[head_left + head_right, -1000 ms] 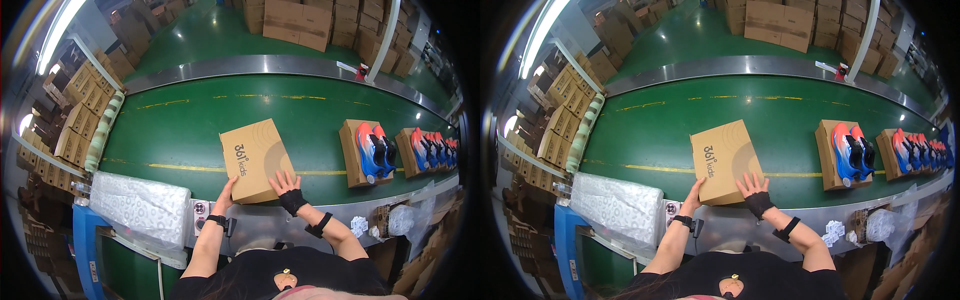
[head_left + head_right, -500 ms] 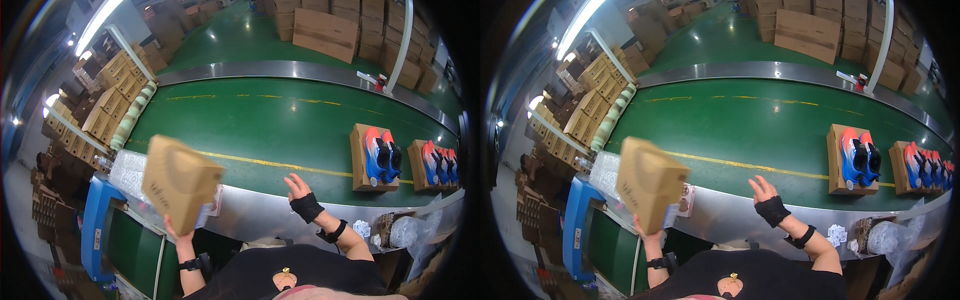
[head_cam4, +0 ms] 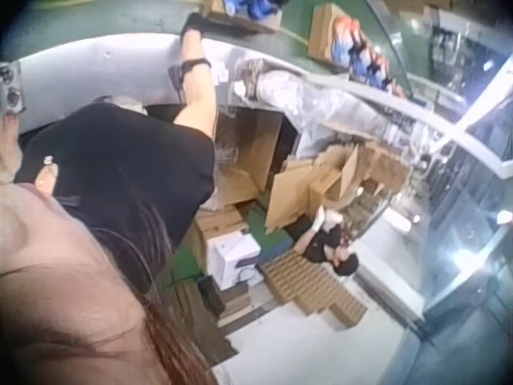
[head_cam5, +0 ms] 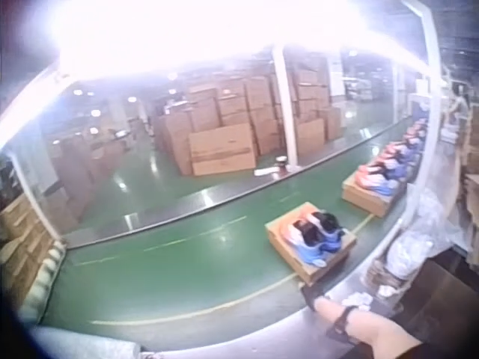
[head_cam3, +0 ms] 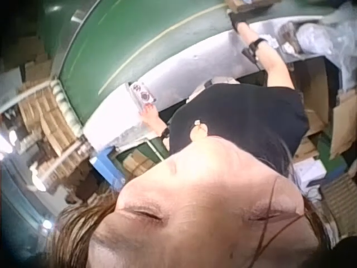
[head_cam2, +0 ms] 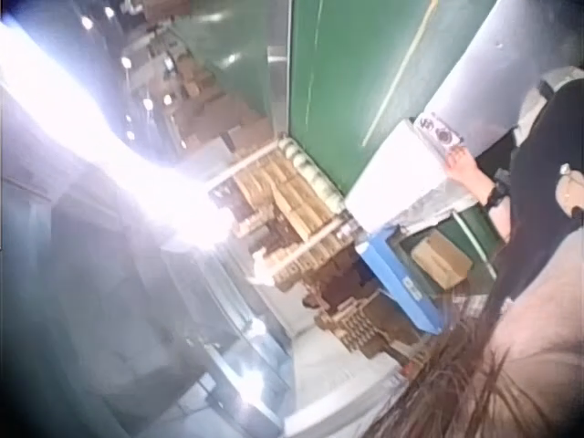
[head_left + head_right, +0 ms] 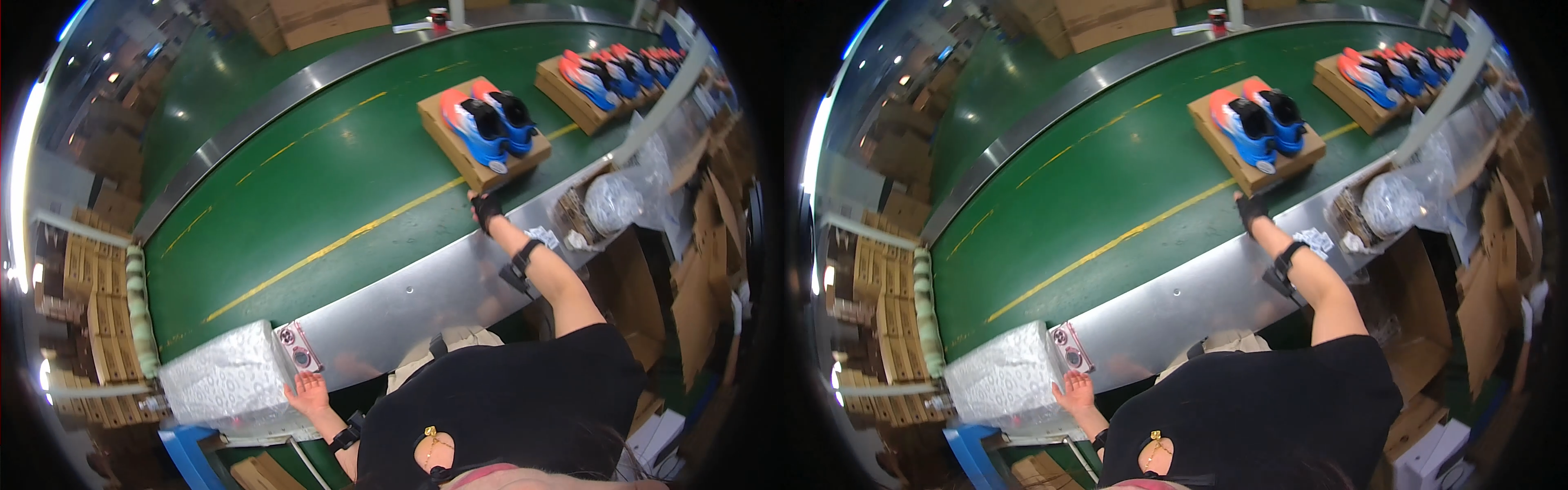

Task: Packing pairs of shoes into boxes with tissue paper on a conveyor belt

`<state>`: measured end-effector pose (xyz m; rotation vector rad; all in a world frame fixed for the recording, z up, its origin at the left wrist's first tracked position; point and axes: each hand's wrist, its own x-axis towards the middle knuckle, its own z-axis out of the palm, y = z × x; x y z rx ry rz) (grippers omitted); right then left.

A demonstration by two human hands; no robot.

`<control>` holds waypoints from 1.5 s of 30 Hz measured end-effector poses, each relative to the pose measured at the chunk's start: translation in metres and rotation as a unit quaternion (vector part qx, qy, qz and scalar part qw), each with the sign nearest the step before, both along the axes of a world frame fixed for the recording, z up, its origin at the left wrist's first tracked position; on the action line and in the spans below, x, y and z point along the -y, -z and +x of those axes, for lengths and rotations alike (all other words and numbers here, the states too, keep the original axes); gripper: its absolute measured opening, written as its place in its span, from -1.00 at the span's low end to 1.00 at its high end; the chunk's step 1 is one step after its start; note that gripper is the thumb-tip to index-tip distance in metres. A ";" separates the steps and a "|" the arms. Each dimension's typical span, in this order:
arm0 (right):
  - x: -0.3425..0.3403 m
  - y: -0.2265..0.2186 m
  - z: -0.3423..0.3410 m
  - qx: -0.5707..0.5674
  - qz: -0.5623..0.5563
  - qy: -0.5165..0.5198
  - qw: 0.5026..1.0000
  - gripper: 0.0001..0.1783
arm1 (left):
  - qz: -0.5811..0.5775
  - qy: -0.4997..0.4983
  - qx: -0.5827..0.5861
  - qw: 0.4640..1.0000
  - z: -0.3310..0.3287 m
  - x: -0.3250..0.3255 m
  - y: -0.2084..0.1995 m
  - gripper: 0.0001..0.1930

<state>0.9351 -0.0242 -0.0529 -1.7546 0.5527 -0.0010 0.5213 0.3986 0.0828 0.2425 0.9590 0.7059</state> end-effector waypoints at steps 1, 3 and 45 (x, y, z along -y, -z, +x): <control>0.010 -0.013 0.014 -0.045 0.072 0.138 0.987 -0.73 | 0.007 0.041 -0.002 0.999 0.012 0.009 0.000 -0.50; 0.042 -0.024 0.030 -0.070 0.145 0.160 0.974 -0.59 | 0.020 0.089 0.000 0.996 0.033 0.017 -0.003 -0.54; -0.126 -0.247 0.094 0.171 -0.138 -0.471 0.854 -0.69 | 0.742 0.413 -0.138 0.510 0.411 0.079 -0.107 -0.77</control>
